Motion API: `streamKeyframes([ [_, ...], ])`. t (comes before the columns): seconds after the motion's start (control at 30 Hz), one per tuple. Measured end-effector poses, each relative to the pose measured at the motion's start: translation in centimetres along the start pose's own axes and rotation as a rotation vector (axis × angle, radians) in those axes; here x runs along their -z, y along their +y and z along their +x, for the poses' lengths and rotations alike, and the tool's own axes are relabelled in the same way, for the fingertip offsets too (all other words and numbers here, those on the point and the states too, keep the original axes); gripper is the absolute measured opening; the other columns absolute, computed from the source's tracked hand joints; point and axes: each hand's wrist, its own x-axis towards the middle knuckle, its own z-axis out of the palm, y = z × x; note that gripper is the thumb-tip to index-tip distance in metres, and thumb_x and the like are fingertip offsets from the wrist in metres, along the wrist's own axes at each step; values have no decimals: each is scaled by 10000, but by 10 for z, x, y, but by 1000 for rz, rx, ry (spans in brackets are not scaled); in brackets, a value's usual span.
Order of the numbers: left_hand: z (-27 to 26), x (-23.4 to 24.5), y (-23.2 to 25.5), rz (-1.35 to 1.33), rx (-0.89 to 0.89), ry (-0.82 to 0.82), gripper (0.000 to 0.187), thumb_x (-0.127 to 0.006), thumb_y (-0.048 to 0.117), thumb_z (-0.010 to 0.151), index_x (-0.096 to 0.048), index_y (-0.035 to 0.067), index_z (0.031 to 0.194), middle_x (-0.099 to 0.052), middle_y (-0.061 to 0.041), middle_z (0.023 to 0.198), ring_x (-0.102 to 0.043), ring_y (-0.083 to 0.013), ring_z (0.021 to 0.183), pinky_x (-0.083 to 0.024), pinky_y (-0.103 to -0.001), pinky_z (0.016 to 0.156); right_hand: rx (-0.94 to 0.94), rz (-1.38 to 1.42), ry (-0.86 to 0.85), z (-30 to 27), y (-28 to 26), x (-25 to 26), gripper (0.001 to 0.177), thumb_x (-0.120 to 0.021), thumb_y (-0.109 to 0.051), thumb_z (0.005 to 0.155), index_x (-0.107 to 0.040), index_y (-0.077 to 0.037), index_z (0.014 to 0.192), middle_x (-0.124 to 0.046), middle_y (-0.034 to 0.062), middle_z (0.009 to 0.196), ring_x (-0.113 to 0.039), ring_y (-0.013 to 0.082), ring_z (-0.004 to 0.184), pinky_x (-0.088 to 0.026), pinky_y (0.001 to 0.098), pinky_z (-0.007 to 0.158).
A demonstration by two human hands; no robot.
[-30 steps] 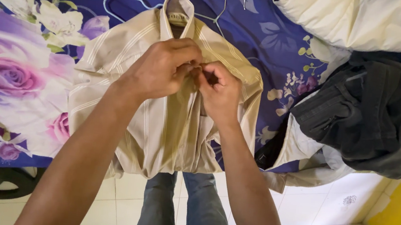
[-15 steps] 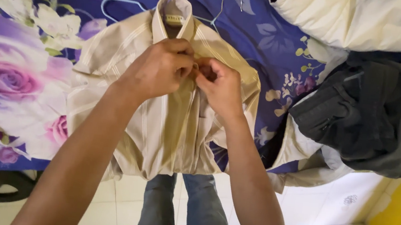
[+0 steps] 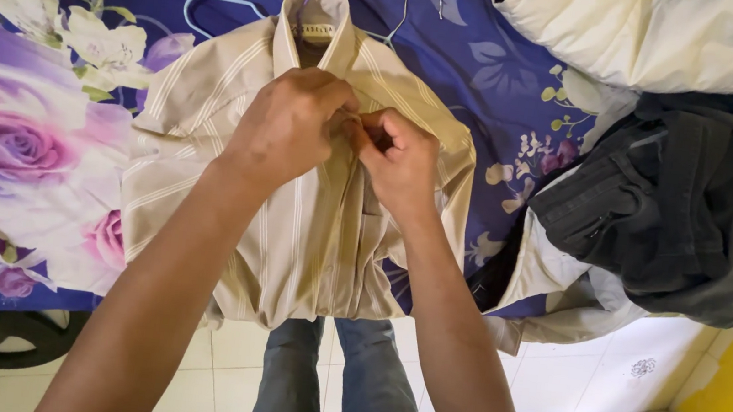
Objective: Button a shirt and place it on a hanger to hang it on a wall hook.
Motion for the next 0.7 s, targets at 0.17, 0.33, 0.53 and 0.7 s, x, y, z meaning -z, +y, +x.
streamKeyframes([
  [0.17,3,9,12,-3,35,-68,207,-650,-82,763,-702,33,927,-691,-134,890,-671,-366,841,-540,-454,741,68,-48,27,-2,-8,-5,80,-721,61,924,-710,49,1001,-738,37,913,-656,54,791,-537,214,699],
  [0.33,4,7,13,-40,63,-58,132,-654,-62,835,-680,38,918,-671,-147,890,-662,-376,823,-533,-457,722,86,-92,108,-2,-5,-13,50,-721,68,926,-690,40,953,-725,27,873,-639,46,763,-533,211,670],
  [0.53,7,-4,10,-101,0,-46,178,-655,-43,811,-663,40,969,-683,-149,985,-669,-398,891,-539,-465,780,123,-39,183,-1,0,-15,64,-672,63,938,-638,27,897,-673,19,821,-588,57,711,-498,235,629],
  [0.7,2,3,15,16,-134,71,221,-701,9,832,-693,73,1043,-645,-108,1136,-631,-343,1102,-461,-503,937,48,-369,183,1,-17,-6,38,-718,-25,940,-684,-18,927,-705,33,772,-632,88,650,-507,239,611],
])
